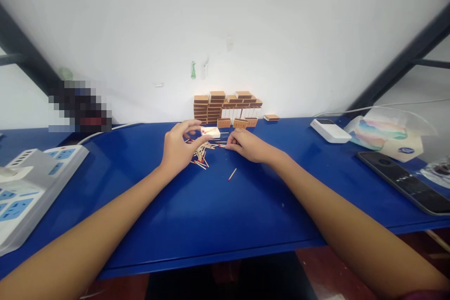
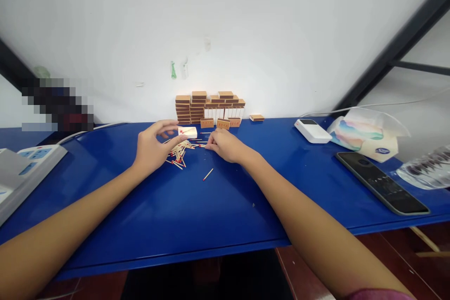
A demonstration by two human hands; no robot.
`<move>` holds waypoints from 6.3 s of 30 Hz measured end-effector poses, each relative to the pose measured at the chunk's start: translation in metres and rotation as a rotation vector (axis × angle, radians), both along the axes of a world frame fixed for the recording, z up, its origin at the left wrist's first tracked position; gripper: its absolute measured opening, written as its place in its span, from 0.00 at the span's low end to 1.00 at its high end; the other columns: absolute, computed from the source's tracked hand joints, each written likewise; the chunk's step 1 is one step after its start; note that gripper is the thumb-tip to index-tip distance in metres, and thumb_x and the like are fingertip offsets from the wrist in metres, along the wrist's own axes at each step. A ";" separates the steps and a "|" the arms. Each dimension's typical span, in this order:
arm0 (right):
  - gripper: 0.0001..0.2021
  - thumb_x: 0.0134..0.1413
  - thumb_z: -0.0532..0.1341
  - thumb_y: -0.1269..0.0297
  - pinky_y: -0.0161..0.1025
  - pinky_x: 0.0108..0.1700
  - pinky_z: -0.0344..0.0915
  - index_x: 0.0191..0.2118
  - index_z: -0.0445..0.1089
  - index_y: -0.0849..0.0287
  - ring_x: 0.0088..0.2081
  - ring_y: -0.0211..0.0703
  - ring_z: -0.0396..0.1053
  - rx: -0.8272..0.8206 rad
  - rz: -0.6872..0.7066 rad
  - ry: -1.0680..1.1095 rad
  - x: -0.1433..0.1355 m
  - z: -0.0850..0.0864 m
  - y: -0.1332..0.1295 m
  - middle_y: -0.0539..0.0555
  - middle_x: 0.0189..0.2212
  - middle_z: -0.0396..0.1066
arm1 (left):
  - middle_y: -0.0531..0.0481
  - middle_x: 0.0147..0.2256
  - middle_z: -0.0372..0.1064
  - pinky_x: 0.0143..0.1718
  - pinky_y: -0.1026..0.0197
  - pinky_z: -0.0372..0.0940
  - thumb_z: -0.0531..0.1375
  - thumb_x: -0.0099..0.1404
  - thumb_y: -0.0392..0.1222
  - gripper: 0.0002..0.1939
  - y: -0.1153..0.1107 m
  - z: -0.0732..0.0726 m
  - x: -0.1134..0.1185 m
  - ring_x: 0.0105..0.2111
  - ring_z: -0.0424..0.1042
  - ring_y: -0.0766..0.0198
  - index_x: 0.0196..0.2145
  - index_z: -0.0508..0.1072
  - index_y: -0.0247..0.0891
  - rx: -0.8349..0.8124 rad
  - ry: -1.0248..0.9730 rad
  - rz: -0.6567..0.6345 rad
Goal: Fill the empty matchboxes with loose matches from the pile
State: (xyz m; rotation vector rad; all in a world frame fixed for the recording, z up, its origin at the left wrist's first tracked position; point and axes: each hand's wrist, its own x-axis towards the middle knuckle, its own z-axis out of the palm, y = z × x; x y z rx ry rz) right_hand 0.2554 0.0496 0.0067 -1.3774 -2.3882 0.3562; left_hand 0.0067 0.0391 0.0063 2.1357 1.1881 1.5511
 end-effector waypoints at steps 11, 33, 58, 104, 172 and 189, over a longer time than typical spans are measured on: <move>0.09 0.68 0.59 0.64 0.45 0.42 0.64 0.33 0.72 0.57 0.39 0.51 0.72 -0.057 0.017 -0.087 0.001 0.007 -0.013 0.59 0.37 0.77 | 0.50 0.42 0.84 0.44 0.54 0.74 0.76 0.61 0.47 0.28 0.002 -0.001 -0.002 0.39 0.80 0.58 0.56 0.75 0.43 0.036 0.112 0.000; 0.08 0.70 0.53 0.62 0.47 0.44 0.64 0.37 0.64 0.55 0.42 0.52 0.69 0.097 -0.004 0.176 0.003 0.025 -0.022 0.61 0.41 0.73 | 0.48 0.44 0.84 0.51 0.49 0.73 0.78 0.58 0.46 0.33 -0.004 -0.004 0.003 0.45 0.82 0.52 0.58 0.73 0.43 -0.096 0.213 -0.132; 0.08 0.65 0.61 0.64 0.43 0.38 0.62 0.34 0.73 0.58 0.34 0.46 0.69 0.149 -0.053 0.022 0.030 0.033 -0.009 0.57 0.34 0.75 | 0.50 0.40 0.83 0.40 0.57 0.73 0.75 0.61 0.43 0.20 0.002 0.001 0.001 0.37 0.79 0.61 0.49 0.77 0.42 -0.023 -0.030 0.003; 0.10 0.64 0.64 0.56 0.42 0.36 0.64 0.36 0.75 0.55 0.34 0.44 0.70 -0.255 0.160 0.154 0.004 0.048 -0.037 0.53 0.33 0.75 | 0.45 0.46 0.80 0.50 0.51 0.75 0.78 0.57 0.42 0.22 -0.003 -0.002 0.004 0.45 0.82 0.55 0.47 0.79 0.42 -0.082 0.101 -0.162; 0.08 0.66 0.66 0.66 0.49 0.49 0.65 0.33 0.73 0.58 0.45 0.53 0.67 0.225 0.004 0.062 -0.022 -0.025 0.033 0.58 0.37 0.72 | 0.48 0.41 0.83 0.43 0.54 0.71 0.75 0.61 0.46 0.18 0.011 0.004 -0.011 0.37 0.78 0.59 0.46 0.79 0.40 -0.037 -0.028 0.084; 0.07 0.71 0.61 0.64 0.46 0.48 0.64 0.38 0.66 0.56 0.44 0.50 0.66 0.368 0.101 0.149 -0.033 0.018 -0.016 0.57 0.40 0.71 | 0.49 0.46 0.83 0.53 0.52 0.74 0.78 0.56 0.45 0.24 -0.011 -0.001 0.003 0.50 0.82 0.52 0.48 0.77 0.44 -0.157 -0.010 -0.131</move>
